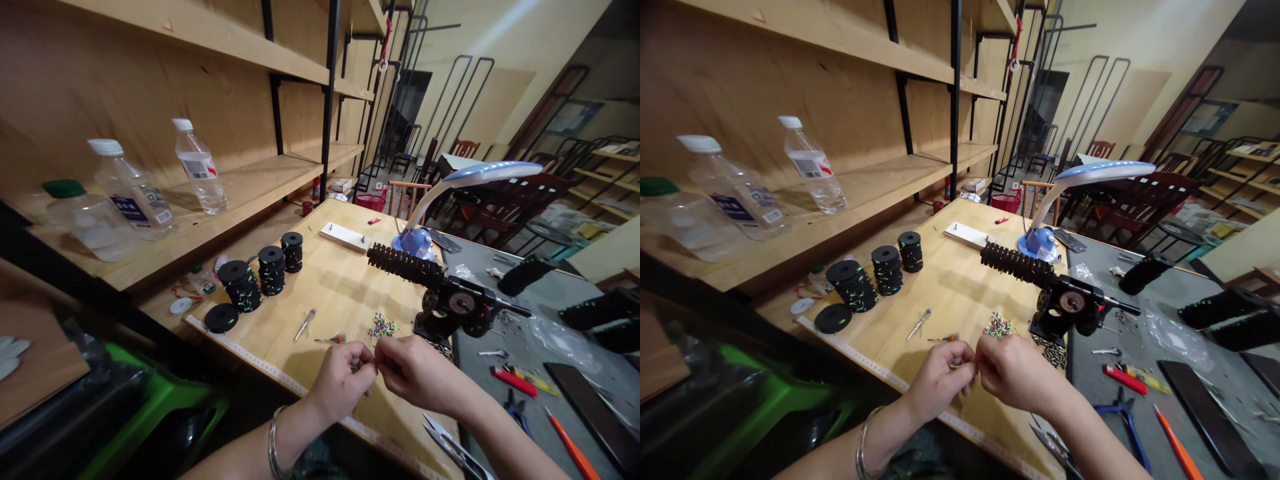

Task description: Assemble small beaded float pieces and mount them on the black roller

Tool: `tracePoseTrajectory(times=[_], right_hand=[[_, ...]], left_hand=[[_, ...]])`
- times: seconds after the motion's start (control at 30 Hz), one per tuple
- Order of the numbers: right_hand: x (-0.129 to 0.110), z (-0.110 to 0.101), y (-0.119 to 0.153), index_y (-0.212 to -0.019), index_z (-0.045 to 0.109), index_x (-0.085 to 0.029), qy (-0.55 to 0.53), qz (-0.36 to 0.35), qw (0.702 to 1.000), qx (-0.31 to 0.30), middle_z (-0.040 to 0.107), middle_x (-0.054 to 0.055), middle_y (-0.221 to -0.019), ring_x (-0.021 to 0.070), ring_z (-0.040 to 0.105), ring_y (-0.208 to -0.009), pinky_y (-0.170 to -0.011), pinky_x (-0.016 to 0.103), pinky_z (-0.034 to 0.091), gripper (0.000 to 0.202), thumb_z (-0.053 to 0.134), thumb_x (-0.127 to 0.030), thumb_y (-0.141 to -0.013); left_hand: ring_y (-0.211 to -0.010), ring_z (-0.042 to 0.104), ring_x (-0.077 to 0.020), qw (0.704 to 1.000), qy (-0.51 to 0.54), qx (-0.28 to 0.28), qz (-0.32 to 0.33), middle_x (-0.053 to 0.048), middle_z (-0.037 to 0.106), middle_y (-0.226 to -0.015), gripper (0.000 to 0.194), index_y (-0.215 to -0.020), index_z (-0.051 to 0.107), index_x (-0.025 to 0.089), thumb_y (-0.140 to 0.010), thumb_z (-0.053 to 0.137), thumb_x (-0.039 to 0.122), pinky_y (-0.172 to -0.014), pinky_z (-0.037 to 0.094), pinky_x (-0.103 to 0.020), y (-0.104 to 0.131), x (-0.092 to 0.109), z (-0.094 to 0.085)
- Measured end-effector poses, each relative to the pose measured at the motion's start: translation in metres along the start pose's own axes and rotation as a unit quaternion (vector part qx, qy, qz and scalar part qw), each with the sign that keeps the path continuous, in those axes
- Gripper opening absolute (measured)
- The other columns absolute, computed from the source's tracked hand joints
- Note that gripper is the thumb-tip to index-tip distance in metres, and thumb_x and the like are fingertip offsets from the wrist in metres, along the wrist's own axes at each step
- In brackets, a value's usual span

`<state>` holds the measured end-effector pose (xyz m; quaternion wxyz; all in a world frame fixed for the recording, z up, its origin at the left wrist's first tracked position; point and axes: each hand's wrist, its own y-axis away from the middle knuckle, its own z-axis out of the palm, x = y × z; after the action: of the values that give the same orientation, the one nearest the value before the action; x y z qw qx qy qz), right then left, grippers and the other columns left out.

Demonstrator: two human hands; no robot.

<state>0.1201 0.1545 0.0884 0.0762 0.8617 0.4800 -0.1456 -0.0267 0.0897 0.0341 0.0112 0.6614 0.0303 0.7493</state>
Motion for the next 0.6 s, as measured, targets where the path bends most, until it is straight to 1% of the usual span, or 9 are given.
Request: tracePoseTrajectory(times=[0.13,0.27,0.37,0.5,0.53,0.6], right_hand=[[-0.0012,0.0013,-0.002,-0.067,0.048,-0.021,-0.022,0.004,1.0,0.003,0.05,-0.003,-0.054,0.0107,0.041,-0.048,-0.048,0.021,0.028,0.013,0.05,-0.008,-0.067],[0.0019,0.0017,-0.0027,-0.067,0.046,-0.022,-0.038,0.001,0.999,0.002,0.046,-0.006,-0.054,0.0097,0.036,-0.047,-0.048,0.02,0.027,0.016,0.048,-0.006,-0.067],[0.0034,0.0018,-0.0025,-0.069,0.045,-0.022,-0.043,-0.003,0.999,0.005,0.046,-0.005,-0.056,0.01,0.037,-0.049,-0.049,0.02,0.028,0.016,0.047,-0.006,-0.068],[0.0007,-0.0003,-0.0024,-0.07,0.045,-0.022,-0.063,-0.004,0.998,0.005,0.047,-0.005,-0.056,0.0101,0.041,-0.05,-0.05,0.019,0.03,0.016,0.047,-0.007,-0.068],[-0.0001,-0.0009,-0.0025,-0.07,0.045,-0.022,-0.068,-0.003,0.998,0.004,0.047,-0.005,-0.056,0.01,0.041,-0.05,-0.05,0.019,0.031,0.016,0.047,-0.007,-0.068],[-0.0008,-0.0017,-0.0025,-0.07,0.046,-0.022,-0.071,0.0,0.998,0.002,0.047,-0.006,-0.056,0.0097,0.041,-0.05,-0.05,0.019,0.031,0.016,0.047,-0.006,-0.068]], left_hand=[[-0.04,0.046,-0.009,0.999,0.033,0.002,-0.019,0.004,0.05,-0.044,0.008,-0.056,0.053,0.017,-0.063,0.053,0.02,-0.044,0.036,-0.02,-0.0009,-0.0057,-0.0018],[-0.041,0.045,-0.0088,0.998,0.053,0.0,-0.029,0.003,0.052,-0.046,0.009,-0.058,0.054,0.016,-0.065,0.055,0.021,-0.045,0.036,-0.021,0.0018,-0.0101,-0.006],[-0.045,0.048,-0.0094,0.998,0.061,-0.004,-0.024,0.003,0.053,-0.048,0.012,-0.059,0.054,0.015,-0.069,0.057,0.022,-0.05,0.038,-0.022,0.0044,-0.0098,-0.0085],[-0.054,0.055,-0.0124,0.995,0.1,-0.027,-0.017,0.001,0.058,-0.055,0.012,-0.074,0.058,0.014,-0.073,0.058,0.026,-0.058,0.044,-0.025,0.0066,-0.0067,-0.0081],[-0.054,0.055,-0.0127,0.994,0.104,-0.03,-0.018,0.001,0.058,-0.055,0.014,-0.077,0.058,0.014,-0.075,0.058,0.027,-0.059,0.044,-0.025,0.0069,-0.0062,-0.0076],[-0.052,0.054,-0.0119,0.995,0.096,-0.032,-0.022,0.001,0.057,-0.055,0.017,-0.076,0.057,0.014,-0.078,0.057,0.03,-0.057,0.042,-0.025,0.0068,-0.0057,-0.0066]])
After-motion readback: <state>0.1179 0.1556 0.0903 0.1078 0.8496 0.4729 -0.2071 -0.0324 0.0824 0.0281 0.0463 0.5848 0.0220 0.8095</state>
